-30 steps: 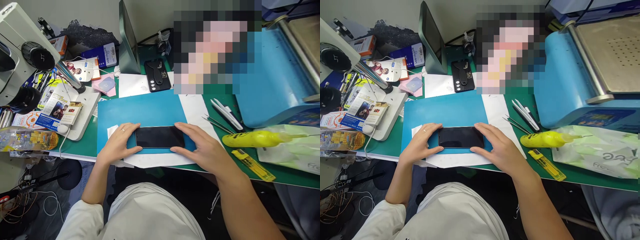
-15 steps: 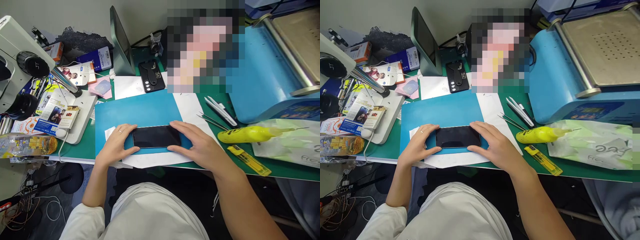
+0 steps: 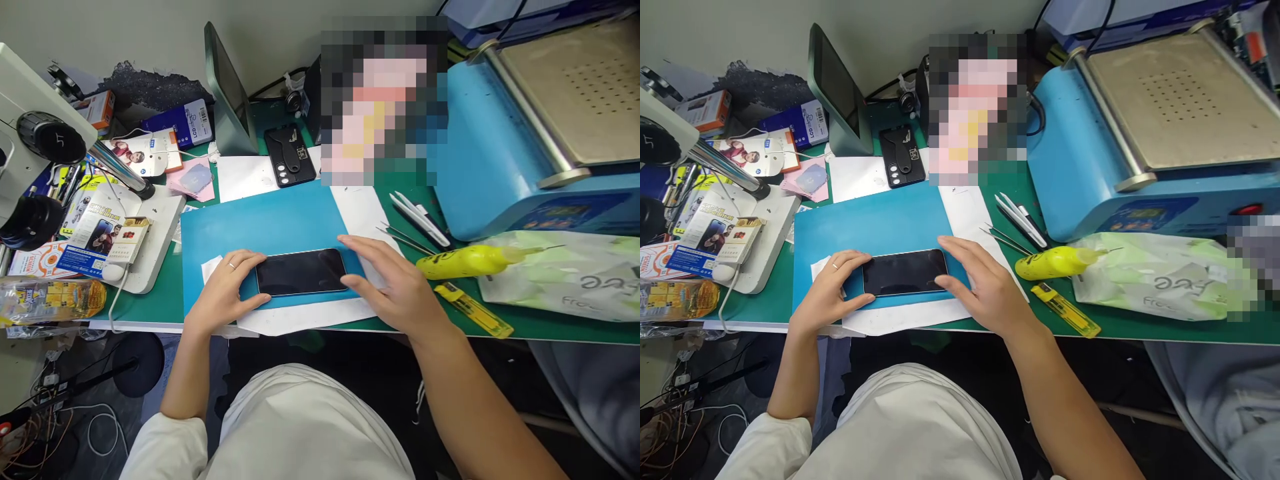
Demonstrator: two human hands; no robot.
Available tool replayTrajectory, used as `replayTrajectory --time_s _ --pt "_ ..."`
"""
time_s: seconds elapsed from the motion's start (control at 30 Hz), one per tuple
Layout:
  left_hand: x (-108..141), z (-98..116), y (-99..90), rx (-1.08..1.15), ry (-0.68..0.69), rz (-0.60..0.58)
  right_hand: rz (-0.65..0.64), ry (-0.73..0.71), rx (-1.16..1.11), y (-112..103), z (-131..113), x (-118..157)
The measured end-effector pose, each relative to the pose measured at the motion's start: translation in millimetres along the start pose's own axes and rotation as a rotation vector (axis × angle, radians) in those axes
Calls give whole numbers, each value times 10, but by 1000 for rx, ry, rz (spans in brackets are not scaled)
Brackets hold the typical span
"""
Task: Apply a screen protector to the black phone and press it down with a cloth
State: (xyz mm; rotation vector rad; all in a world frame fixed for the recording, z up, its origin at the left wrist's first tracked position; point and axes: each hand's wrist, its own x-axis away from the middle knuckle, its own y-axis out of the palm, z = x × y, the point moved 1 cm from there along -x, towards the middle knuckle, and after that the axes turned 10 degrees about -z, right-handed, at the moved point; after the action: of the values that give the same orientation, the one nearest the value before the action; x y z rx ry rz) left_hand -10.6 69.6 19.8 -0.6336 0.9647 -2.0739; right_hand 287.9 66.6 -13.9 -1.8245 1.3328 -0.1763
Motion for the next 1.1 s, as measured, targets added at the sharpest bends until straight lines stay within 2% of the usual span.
replayTrajectory --time_s 0.1,0.17,0.33,0.47,0.57,0.63,0.73,0.87,1.0,1.1 --pt "4 -1 -1 -30 -6 5 180 -30 8 -18 -26 -33" --pt "0 16 -6 -76 -6 5 211 -28 8 -18 -32 -54" --pt "9 111 -81 -282 22 -1 188 -20 -1 -10 -21 -75" --pt "155 158 -215 -337 57 143 193 -15 -13 -19 -17 -69" --pt "337 131 -284 -394 -40 275 186 -34 -41 -30 -23 -61" --pt "445 94 -286 -444 -122 308 174 -53 -66 -28 -23 -52" --pt "528 35 -234 -470 -226 263 154 -82 -80 -7 -17 -34" --pt "495 -15 -160 -374 -300 190 110 -107 -58 25 -10 -23" --pt "424 -4 -142 -314 -328 197 49 -104 -42 32 -14 -23" --pt "369 58 -116 -315 -301 233 36 -100 -30 34 -18 -20"
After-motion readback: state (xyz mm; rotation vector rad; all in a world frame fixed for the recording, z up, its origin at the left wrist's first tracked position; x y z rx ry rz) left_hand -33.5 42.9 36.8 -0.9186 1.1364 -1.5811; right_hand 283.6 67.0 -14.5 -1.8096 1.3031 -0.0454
